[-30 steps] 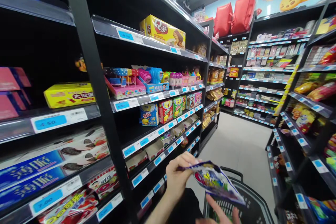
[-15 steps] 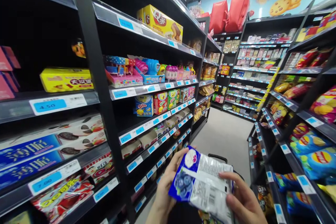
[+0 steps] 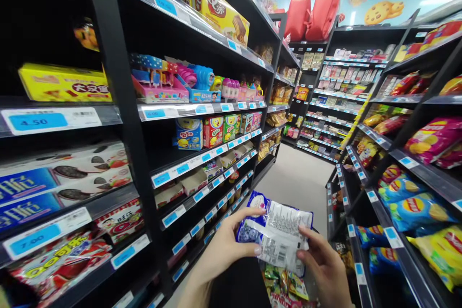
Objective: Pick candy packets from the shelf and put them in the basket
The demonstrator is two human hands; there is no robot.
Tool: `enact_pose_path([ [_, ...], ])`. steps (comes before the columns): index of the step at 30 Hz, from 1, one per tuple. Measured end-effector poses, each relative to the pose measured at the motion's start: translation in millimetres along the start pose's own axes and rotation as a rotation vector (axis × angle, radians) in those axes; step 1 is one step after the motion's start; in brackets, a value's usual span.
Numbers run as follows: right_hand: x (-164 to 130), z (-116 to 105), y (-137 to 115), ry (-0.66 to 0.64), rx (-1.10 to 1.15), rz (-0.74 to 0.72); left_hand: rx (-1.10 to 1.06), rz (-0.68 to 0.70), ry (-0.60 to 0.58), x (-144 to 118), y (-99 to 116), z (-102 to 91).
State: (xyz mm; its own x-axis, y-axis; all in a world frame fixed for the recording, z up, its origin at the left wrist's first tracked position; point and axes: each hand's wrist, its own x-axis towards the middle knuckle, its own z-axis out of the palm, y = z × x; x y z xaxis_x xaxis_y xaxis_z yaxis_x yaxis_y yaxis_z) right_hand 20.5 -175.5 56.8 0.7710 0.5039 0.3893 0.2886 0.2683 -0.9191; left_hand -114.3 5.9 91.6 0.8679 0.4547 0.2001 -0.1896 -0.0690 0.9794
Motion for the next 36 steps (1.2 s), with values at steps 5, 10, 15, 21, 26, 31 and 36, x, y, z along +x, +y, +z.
enact_pose_path([
  [5, 4, -5, 10, 0.060, -0.315, -0.322, 0.093, 0.018, 0.059, -6, 7, 1.5],
  [10, -4, 1, 8, 0.168, -0.303, -0.329, 0.203, 0.151, 0.131, -10, 11, 6.7],
  [15, -14, 9, -5, 0.262, -0.215, -0.321, 0.206, 0.312, 0.116, -12, 18, 13.2],
  [21, -16, 12, -21, 0.228, -0.125, -0.462, 0.269, 0.451, 0.137, -18, 22, 20.0],
  [26, -19, 14, -28, 0.195, -0.124, -0.373, 0.434, 0.480, 0.197, -21, 25, 25.6],
  [31, -19, 19, -33, 0.269, -0.261, -0.305, 0.552, 0.364, 0.250, -22, 29, 34.7],
  [36, -19, 25, -36, 0.392, -0.252, -0.246, 0.469, 0.267, 0.278, -24, 33, 44.0],
])
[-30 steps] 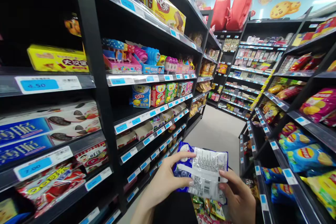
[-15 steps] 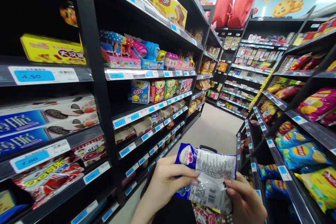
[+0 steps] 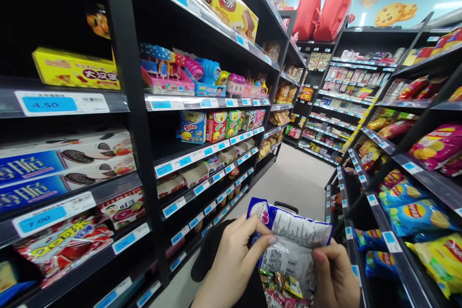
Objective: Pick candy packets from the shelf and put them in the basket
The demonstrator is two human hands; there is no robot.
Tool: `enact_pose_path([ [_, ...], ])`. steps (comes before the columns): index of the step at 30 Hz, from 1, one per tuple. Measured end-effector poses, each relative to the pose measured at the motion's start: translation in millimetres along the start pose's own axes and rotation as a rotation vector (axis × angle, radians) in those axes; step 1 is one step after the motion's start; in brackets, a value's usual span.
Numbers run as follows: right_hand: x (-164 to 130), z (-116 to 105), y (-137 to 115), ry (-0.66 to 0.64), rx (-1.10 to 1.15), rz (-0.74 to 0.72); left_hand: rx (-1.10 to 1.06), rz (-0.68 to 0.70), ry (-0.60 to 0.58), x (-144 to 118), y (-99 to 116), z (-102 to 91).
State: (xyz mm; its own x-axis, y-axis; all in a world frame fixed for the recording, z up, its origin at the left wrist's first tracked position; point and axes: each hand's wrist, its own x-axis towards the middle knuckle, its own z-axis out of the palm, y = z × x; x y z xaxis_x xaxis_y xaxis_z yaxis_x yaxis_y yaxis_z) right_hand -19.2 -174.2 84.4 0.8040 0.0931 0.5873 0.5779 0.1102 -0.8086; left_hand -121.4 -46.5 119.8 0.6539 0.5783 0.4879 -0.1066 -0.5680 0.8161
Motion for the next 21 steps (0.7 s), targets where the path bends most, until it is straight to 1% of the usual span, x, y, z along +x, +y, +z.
enact_pose_path([
  [3, 0, -1, 0, -0.007, 0.008, 0.062, -0.069, -0.055, 0.006, 0, 2, 2.4],
  [6, 1, -4, -1, 0.013, 0.155, 0.177, -0.157, -0.110, 0.008, 2, 4, 2.7],
  [9, 3, -6, -3, 0.004, 0.278, 0.237, -0.259, -0.163, 0.015, 2, 3, 1.1],
  [14, 8, -10, 0, -0.034, 0.275, 0.240, -0.420, -0.227, -0.028, 3, -2, -1.5],
  [17, 10, -13, 7, -0.060, 0.236, 0.205, -0.585, -0.265, -0.074, 5, -6, -0.9],
  [19, 11, -14, 11, -0.076, 0.216, 0.175, -0.740, -0.361, -0.099, 6, -8, 0.2],
  [21, 11, -14, 13, -0.080, 0.210, 0.157, -0.907, -0.486, -0.121, 7, -9, 1.3],
])
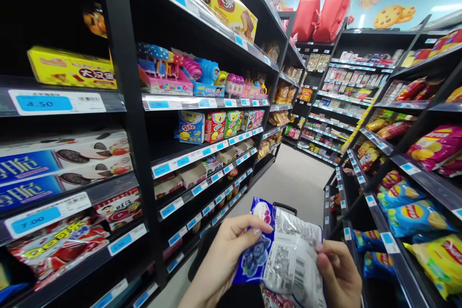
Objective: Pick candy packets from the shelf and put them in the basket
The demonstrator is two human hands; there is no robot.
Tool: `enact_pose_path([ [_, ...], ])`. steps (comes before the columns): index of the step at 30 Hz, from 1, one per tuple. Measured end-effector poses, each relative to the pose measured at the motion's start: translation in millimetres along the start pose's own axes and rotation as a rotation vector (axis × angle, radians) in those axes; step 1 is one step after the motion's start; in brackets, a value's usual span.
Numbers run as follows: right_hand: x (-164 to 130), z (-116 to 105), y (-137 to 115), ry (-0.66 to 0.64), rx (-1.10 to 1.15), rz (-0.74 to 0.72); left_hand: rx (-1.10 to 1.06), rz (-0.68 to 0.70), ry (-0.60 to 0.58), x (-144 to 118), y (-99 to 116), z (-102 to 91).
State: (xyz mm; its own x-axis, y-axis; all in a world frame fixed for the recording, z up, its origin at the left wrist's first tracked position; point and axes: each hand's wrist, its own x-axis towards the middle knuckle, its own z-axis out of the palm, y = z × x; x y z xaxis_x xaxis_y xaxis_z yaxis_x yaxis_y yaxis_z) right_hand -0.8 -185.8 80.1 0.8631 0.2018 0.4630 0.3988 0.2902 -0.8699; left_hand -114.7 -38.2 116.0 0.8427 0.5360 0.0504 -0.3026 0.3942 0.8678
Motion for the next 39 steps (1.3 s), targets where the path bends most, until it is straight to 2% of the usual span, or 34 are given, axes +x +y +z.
enact_pose_path([
  [4, -2, -1, -1, 0.033, -0.009, 0.005, -0.266, -0.138, -0.071, 0, 1, 2.9],
  [8, -4, 0, -3, -0.015, 0.045, 0.027, -0.471, -0.152, -0.238, -1, 2, 7.5],
  [10, -4, 1, -2, -0.046, 0.065, -0.026, -0.481, -0.138, -0.263, -1, 2, 10.0],
  [13, -3, 3, 2, -0.006, -0.008, -0.130, -0.322, -0.083, -0.186, 0, 1, 11.0],
  [17, -2, -1, 12, 0.122, -0.100, -0.205, 0.068, 0.014, -0.103, 1, 0, 3.8],
  [20, -1, -7, 18, 0.234, -0.167, -0.144, 0.451, 0.061, 0.042, 0, 0, -2.6],
  [23, 0, -10, 18, 0.204, -0.155, -0.046, 0.683, 0.134, 0.102, -2, 3, -6.0],
  [27, 0, -10, 16, 0.133, -0.105, 0.079, 0.751, 0.317, 0.095, 0, 7, -8.3],
  [29, -1, -9, 16, 0.115, -0.063, 0.139, 0.736, 0.358, 0.096, 2, 6, -8.7],
  [34, -2, -5, 13, 0.026, 0.019, 0.273, 0.602, 0.332, 0.110, 7, -1, -7.0],
  [39, -2, -2, 9, 0.007, 0.068, 0.313, 0.561, 0.313, 0.124, 7, -1, -4.8],
])
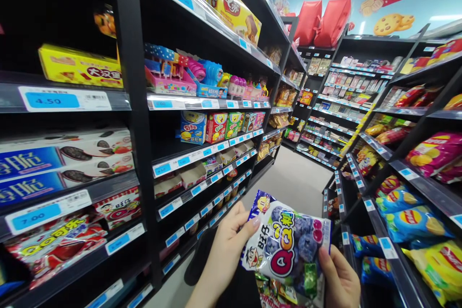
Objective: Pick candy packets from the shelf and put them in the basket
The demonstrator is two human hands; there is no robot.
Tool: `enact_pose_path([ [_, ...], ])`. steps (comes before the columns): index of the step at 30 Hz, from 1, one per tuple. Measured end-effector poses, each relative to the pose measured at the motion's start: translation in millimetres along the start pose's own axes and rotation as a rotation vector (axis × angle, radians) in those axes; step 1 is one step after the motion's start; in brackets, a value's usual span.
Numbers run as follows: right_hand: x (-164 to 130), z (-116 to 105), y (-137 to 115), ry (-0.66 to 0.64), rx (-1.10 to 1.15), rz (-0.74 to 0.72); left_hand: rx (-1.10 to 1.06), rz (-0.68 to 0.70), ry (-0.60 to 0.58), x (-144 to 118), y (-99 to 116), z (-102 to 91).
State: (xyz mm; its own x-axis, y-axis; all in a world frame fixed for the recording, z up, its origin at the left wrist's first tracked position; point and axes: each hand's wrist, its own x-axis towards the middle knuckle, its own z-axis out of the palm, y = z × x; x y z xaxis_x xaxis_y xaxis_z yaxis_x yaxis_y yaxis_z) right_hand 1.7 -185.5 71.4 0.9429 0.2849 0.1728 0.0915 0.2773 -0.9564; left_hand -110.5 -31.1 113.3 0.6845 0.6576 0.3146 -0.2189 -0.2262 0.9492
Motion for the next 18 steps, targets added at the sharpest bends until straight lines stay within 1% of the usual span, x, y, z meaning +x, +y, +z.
enact_pose_path([
  [9, -1.5, 6.5, 2.0, -0.005, 0.097, 0.028, -0.042, -0.013, 0.028, 0.3, 3.2, -1.0],
  [14, -1.0, 6.4, 6.1, -0.029, 0.089, 0.009, -0.076, -0.003, 0.043, 0.2, 1.4, -2.4],
  [18, -2.2, 7.8, 4.6, -0.047, 0.093, 0.019, -0.085, 0.013, 0.049, -0.2, 2.0, -4.0],
])
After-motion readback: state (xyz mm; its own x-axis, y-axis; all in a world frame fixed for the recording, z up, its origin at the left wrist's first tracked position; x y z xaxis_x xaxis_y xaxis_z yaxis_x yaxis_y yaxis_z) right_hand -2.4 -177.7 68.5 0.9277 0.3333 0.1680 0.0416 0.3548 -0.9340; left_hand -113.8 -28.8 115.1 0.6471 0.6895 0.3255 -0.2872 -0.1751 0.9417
